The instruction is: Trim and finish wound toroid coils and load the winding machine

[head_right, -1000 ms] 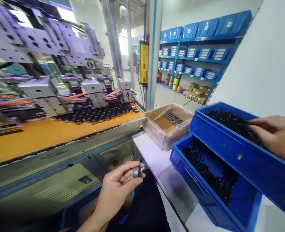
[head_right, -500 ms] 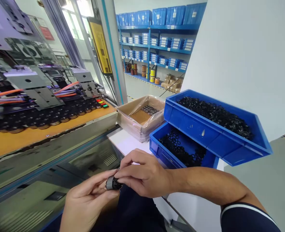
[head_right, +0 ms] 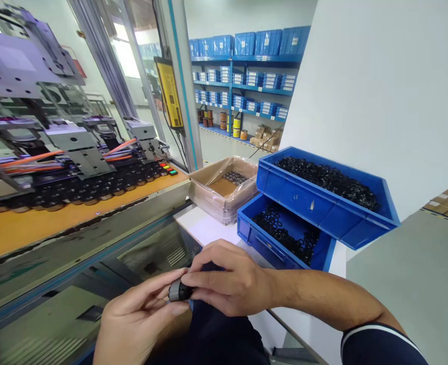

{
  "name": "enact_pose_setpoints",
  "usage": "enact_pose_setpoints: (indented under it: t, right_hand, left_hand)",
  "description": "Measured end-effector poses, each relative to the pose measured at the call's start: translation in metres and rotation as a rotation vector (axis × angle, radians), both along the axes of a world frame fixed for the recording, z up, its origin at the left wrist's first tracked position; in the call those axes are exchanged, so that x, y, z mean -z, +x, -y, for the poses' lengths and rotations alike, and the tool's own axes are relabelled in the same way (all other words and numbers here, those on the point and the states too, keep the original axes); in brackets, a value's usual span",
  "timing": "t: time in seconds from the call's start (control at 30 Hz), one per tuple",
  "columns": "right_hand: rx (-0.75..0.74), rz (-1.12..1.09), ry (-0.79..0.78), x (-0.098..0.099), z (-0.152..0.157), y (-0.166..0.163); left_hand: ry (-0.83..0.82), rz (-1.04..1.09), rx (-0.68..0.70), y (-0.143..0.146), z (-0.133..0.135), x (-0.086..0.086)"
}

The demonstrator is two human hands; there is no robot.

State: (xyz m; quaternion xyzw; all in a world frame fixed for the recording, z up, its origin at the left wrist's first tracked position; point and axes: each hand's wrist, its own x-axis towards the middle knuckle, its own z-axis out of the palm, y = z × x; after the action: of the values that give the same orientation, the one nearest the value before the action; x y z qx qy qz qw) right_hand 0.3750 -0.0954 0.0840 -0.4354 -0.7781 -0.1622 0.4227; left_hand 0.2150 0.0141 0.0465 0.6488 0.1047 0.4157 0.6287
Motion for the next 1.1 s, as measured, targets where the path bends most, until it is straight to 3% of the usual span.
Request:
enact_pose_setpoints:
  t: [0.17, 0.4, 0.5, 0.77, 0.9, 1.1]
  right_hand:
    - [0.033, 0.083, 0.051, -0.007, -0.002, -0.03]
    - [0.03, 0.159, 0.28, 0.008, -0.04, -0.077]
    - [-0.051, 0.044, 0.241, 0.018, -0.055, -0.101]
    - [-0.313, -0.162, 0.08, 0.036, -0.093, -0.147]
    - [-0.386, -0.209, -0.015, 0.04, -0.112, -0.159]
    - [-0.545, -0.234, -0.08, 0.039, -0.14, -0.17]
  left_hand:
    - [0.016, -0.052, -0.013, -0.033, 0.0, -0.002]
    - [-0.05, 0.017, -0.213, -0.079, -0.001, 0.001]
    - [0.031, 0.092, -0.305, -0.101, -0.007, 0.001]
    - [0.509, 0.024, -0.551, -0.161, -0.028, 0.004]
    - [0.54, -0.028, -0.619, -0.175, -0.036, 0.013]
    - [0.468, -0.051, -0.837, -0.181, -0.031, 0.019]
